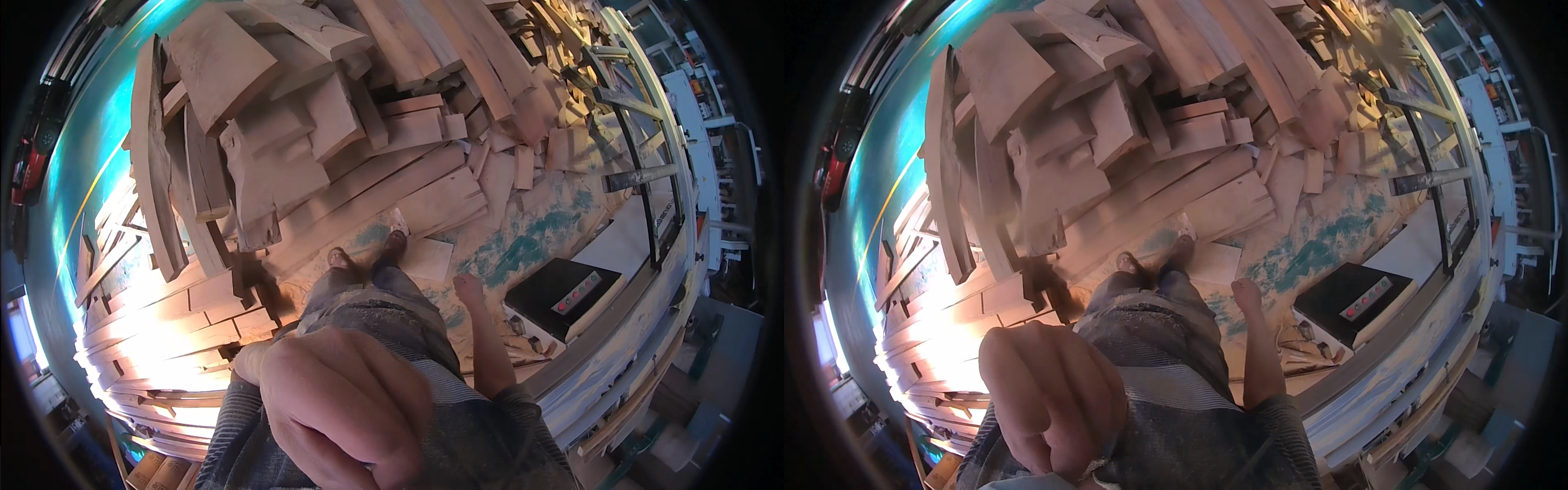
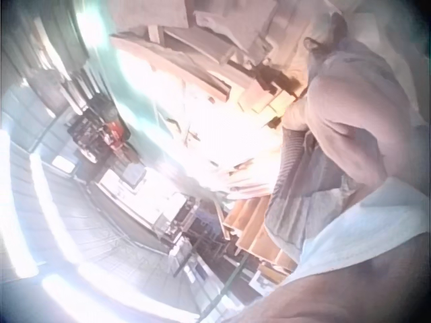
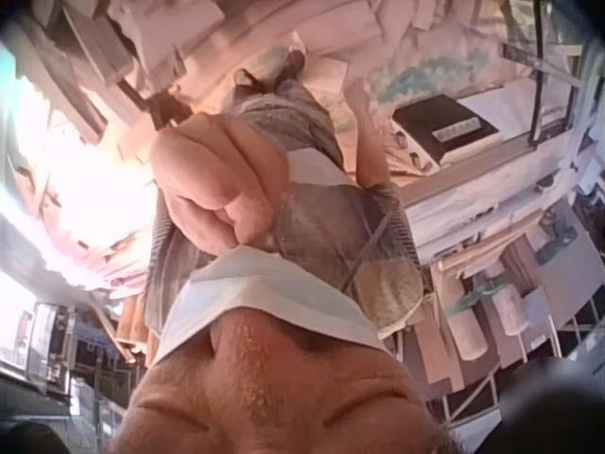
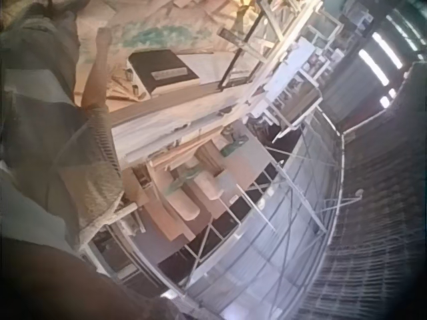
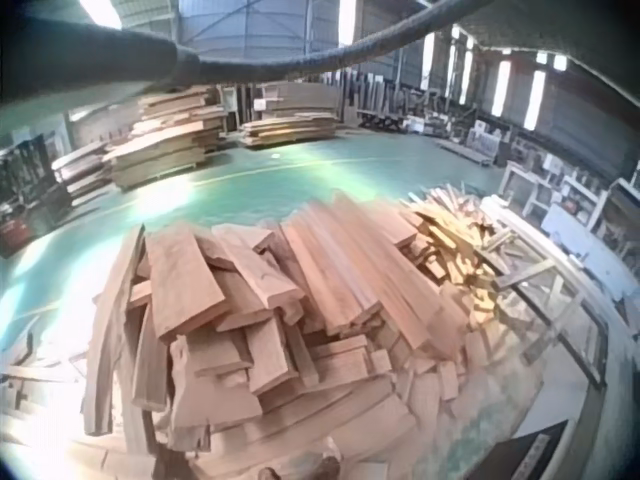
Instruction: The person selects wooden planks from a pile and uses a table saw to cut them into smaller pieces. They handle each plank individually, positioning it on the saw and guiding it through the blade.
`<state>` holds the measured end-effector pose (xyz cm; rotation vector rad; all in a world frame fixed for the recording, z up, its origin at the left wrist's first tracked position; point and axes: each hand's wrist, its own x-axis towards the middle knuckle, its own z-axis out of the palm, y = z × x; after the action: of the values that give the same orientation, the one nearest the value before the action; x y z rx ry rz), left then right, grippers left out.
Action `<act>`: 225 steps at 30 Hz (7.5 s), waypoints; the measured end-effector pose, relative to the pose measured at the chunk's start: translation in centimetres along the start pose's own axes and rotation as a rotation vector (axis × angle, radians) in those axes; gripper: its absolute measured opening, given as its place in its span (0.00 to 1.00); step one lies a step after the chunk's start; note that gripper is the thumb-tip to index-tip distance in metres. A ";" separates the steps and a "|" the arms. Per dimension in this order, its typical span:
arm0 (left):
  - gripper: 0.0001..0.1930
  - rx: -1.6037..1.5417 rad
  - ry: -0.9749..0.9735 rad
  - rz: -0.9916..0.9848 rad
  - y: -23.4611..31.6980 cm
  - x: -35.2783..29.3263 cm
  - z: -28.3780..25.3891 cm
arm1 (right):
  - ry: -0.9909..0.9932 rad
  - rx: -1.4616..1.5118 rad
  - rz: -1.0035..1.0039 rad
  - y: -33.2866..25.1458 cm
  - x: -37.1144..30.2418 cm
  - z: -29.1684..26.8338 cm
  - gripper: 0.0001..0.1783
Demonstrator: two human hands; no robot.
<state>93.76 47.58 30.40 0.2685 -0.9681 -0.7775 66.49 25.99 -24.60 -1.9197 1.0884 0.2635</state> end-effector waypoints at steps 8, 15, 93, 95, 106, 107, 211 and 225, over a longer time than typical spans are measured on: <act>0.20 -0.091 0.055 -0.030 1.3 -0.6 -2.3 | -0.327 -0.235 0.147 3.1 -14.6 6.3 0.23; 0.23 0.003 0.546 -0.546 -4.6 -4.3 -7.3 | -0.191 0.042 0.204 7.0 -17.6 8.5 0.22; 0.30 1.717 1.080 -1.307 -30.0 -23.3 -65.4 | -0.177 0.343 0.730 15.2 -19.0 -11.1 0.18; 0.29 1.767 1.196 -1.206 -30.7 -21.5 -64.7 | -0.226 0.257 0.675 18.9 -16.6 -12.8 0.19; 0.25 1.692 1.643 -1.471 -33.3 -9.1 -59.3 | -0.153 0.675 0.901 17.6 -3.7 -22.1 0.18; 0.25 1.690 1.642 -1.482 -33.5 -9.4 -59.4 | -0.160 0.664 0.883 17.2 -3.1 -22.0 0.19; 0.22 1.897 0.183 -1.521 -67.5 -31.8 -71.7 | 0.140 0.087 0.611 10.5 3.3 -11.6 0.17; 0.20 1.977 0.423 -1.063 -49.0 -24.7 -36.8 | -0.078 1.082 0.602 -1.1 18.4 -19.6 0.26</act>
<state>92.71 25.62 -31.93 2.6836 -0.8158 -0.3275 73.80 0.20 -22.72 -0.6081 1.3453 0.0381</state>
